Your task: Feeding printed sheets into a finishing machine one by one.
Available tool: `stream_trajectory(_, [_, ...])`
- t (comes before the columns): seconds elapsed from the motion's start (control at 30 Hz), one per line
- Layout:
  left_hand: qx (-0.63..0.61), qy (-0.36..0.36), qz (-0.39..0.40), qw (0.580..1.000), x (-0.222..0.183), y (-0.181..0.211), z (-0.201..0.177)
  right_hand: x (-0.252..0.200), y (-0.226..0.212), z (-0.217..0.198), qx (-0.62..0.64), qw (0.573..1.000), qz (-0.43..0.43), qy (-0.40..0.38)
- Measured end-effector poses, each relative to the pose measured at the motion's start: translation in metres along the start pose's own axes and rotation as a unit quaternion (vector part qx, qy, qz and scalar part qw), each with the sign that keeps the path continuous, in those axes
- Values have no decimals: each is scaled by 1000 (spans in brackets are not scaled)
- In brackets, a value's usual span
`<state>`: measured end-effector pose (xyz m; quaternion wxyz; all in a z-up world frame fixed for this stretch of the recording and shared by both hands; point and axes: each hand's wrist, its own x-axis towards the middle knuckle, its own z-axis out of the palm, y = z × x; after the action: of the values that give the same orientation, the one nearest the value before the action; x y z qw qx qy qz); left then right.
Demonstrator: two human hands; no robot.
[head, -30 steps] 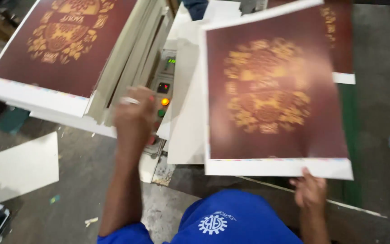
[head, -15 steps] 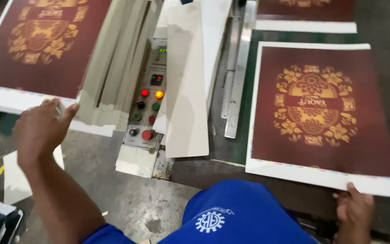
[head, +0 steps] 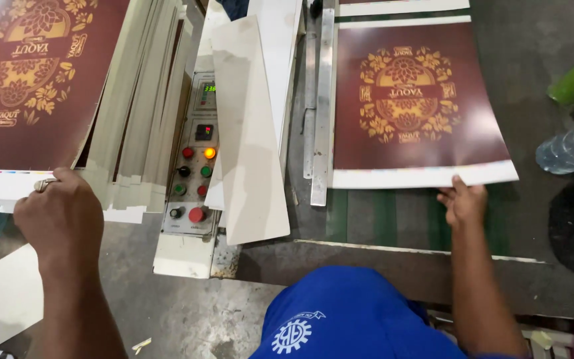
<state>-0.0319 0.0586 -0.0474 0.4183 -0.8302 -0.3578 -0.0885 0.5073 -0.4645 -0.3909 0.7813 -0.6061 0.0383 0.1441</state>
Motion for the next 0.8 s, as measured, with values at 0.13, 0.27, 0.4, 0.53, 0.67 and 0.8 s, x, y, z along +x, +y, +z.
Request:
stream_trajectory(0.13, [0,4,-18,1000,5,-1,-10,45,-24,31,-3,1000,2,-29])
stream_trajectory(0.27, [-37,5,-45,998,7,-8,-27,40,-30,46,-13,996,68,-56])
stream_trajectory(0.4, [-126,66,-80,987,10,-11,-39,-7,5,56,-32,993,78,-77])
stream_trajectory(0.53, [-301,143,-123,935,31,31,-74,-90,-13,134,-86,982,96,-141])
stream_trajectory(0.67, [-485,210,-114,841,35,119,-103,-159,-43,211,-142,946,22,-290])
stream_trajectory(0.8, [-584,252,-13,772,30,228,-172,-220,-91,248,-124,838,-97,-522])
